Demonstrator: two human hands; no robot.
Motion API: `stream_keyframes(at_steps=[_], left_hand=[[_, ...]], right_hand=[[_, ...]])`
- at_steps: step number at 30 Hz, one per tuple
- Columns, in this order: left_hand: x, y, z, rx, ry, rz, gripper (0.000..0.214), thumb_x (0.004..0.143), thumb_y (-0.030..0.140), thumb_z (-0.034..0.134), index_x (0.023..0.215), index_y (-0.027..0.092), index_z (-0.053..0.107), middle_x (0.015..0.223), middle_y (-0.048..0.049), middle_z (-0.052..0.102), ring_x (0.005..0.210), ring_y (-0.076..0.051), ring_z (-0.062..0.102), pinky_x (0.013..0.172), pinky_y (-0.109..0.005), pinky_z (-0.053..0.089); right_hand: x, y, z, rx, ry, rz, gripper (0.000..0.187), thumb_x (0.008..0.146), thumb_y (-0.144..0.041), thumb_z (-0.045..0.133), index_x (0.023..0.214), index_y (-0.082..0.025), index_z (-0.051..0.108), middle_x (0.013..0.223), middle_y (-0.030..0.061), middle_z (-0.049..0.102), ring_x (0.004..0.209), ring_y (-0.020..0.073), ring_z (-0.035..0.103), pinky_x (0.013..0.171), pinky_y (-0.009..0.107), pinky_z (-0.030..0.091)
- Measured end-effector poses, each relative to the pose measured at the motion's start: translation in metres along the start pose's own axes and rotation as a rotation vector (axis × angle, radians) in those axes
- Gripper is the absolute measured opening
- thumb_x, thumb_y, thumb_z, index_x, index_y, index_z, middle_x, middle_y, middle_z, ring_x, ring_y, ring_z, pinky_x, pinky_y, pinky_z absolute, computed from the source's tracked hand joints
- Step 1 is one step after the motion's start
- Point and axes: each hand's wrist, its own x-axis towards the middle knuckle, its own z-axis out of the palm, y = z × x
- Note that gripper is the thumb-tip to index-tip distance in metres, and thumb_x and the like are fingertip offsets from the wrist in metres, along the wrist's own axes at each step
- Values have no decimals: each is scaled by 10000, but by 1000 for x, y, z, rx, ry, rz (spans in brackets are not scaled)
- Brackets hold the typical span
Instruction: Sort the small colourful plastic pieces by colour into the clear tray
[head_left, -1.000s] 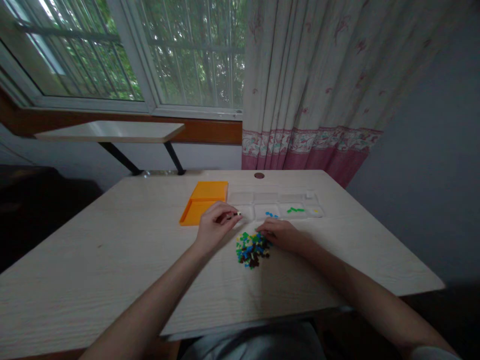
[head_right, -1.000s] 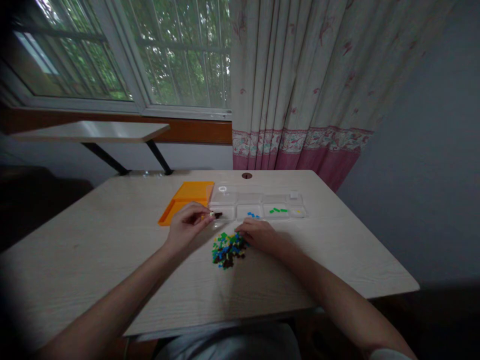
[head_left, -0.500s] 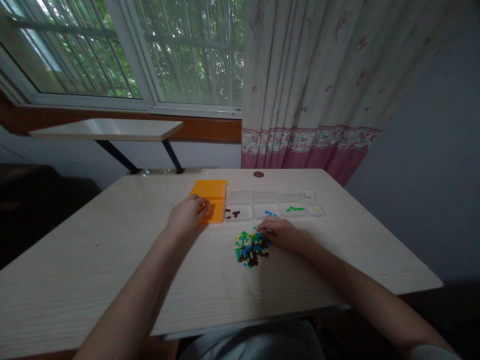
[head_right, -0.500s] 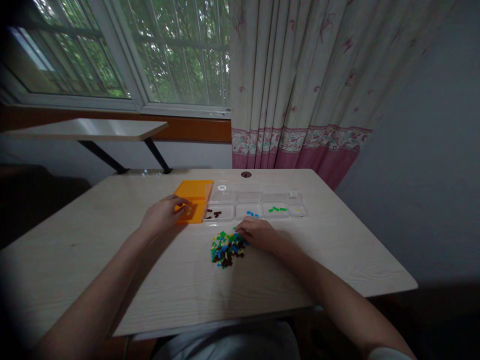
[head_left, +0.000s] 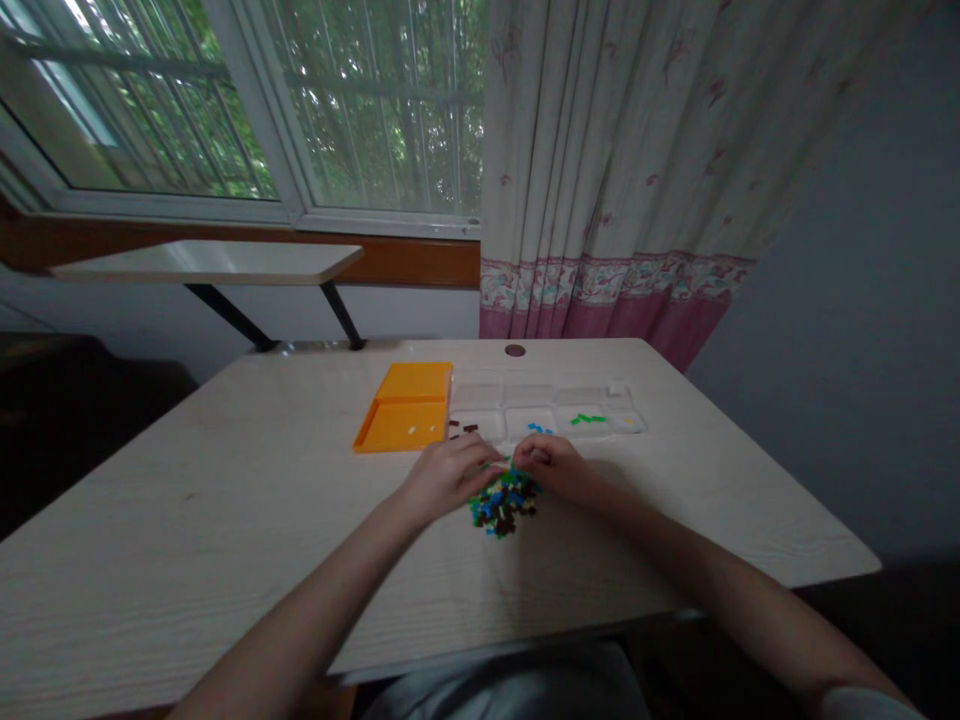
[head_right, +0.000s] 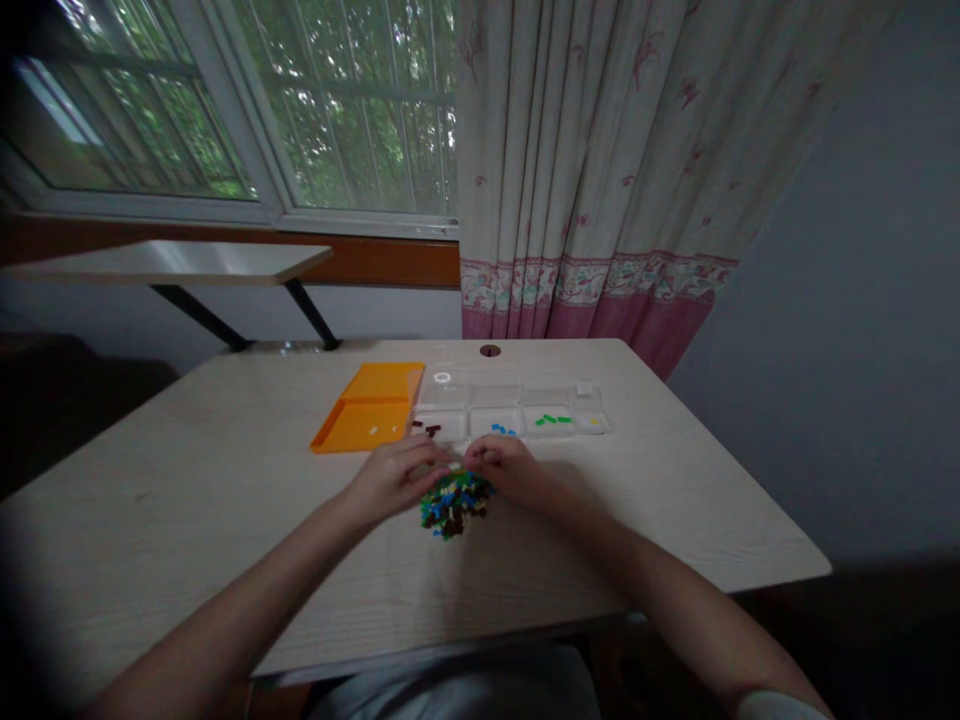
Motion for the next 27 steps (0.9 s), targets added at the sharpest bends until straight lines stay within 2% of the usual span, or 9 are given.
stream_keyframes(at_steps=[4,8,15,19,27], left_hand=[[-1,7,8,19,34,65,157,849,282,489,864,176,604,768,-32,593,698,-110,559,594,-188,416],[-1,7,8,63,46,73,156,855,274,478,848,174,598,757,-29,587,673,-107,550,573,-189,404],[-1,3,7,5,55,18,139,842,274,503,876,178,597,777,-33,592,712,-118,561,614,-199,427],[-1,3,6,-7,9,0,170,854,296,487,860,178,609,778,-40,602,718,-122,566,615,-201,431],[1,-1,2,-36,-51,-75,208,875,307,438,913,179,597,828,-46,600,788,-140,564,681,-225,442]], right_hand=[[-1,-5,5,116,-44,24,319,794,-458,526,717,-156,594,645,-4,561,571,89,476,507,188,373],[-1,-7,6,119,-37,30,338,803,-471,509,727,-153,593,652,-3,557,563,85,464,503,184,371],[-3,-10,1,-110,2,-123,260,800,-404,552,883,-172,635,690,0,578,512,73,423,489,182,359],[-3,-6,1,-224,41,-237,223,802,-374,563,860,-180,657,664,14,598,560,102,482,540,206,386],[-6,-3,-3,-397,56,-318,174,832,-294,518,914,-209,646,720,18,633,660,116,566,625,212,424]])
